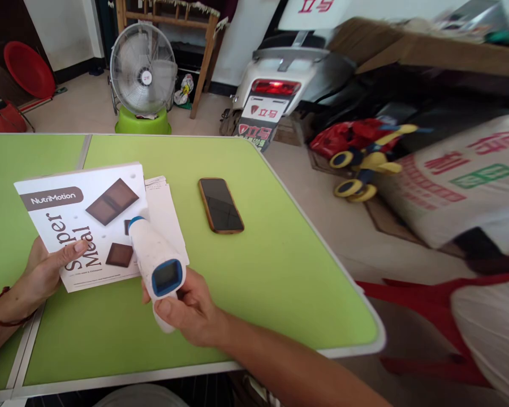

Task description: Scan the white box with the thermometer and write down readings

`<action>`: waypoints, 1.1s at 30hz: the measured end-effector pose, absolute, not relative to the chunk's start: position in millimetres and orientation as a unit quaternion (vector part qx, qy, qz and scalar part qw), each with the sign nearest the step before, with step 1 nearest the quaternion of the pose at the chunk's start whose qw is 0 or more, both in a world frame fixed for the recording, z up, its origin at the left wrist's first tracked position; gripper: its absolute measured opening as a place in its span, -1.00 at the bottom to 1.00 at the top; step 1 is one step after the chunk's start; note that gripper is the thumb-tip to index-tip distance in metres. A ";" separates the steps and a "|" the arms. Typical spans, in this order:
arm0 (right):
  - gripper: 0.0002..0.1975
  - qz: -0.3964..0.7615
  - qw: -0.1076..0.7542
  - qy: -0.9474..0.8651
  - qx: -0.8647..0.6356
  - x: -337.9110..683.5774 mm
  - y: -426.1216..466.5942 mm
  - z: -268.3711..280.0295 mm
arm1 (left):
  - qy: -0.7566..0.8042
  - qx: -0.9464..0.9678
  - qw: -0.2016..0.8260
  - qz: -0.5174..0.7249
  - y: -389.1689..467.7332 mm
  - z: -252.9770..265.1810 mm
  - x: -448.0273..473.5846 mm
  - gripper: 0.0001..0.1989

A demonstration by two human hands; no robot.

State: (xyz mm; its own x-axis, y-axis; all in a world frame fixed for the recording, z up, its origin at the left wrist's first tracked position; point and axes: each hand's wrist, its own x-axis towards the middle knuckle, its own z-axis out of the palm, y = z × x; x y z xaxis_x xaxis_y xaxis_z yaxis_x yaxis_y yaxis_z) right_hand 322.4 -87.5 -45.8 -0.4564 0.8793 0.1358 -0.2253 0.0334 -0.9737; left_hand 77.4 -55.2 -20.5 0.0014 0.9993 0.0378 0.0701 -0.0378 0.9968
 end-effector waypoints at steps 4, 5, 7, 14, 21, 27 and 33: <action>-0.62 0.632 0.425 -0.585 -0.279 321.6 -87.2 -41.6 | 0.502 0.537 0.461 0.498 -54.4 -16.1 82.7 -0.46; -0.63 0.627 0.426 -0.592 -0.274 321.1 -87.0 -39.5 | 0.502 0.538 0.459 0.498 -54.3 -15.0 83.7 -0.44; -0.66 0.616 0.420 -0.610 -0.268 319.8 -87.4 -35.2 | 0.506 0.535 0.457 0.500 -54.3 -14.3 84.5 -0.43; -0.67 0.646 0.380 -0.589 -0.303 311.9 -91.4 -36.6 | 0.530 0.499 0.449 0.518 -54.7 -19.9 80.2 -0.44; -0.66 0.685 0.354 -0.556 -0.309 304.6 -91.9 -46.1 | 0.546 0.515 0.418 0.512 -53.0 -14.2 83.9 -0.40; -0.67 0.685 0.349 -0.568 -0.296 305.2 -92.2 -44.8 | 0.538 0.538 0.418 0.497 -51.6 -10.1 83.9 -0.46; -0.67 0.670 0.346 -0.585 -0.298 305.6 -91.1 -42.1 | 0.559 0.535 0.411 0.482 -51.1 -12.5 81.6 -0.54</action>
State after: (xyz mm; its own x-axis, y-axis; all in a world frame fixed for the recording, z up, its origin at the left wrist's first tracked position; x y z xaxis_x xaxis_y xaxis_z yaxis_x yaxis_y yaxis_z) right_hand 305.6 -91.1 -42.1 -0.5819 0.8132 0.0061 -0.1148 -0.0747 -0.9906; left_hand 81.6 -51.1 -12.5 -0.0897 0.9944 0.0554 0.2010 -0.0364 0.9789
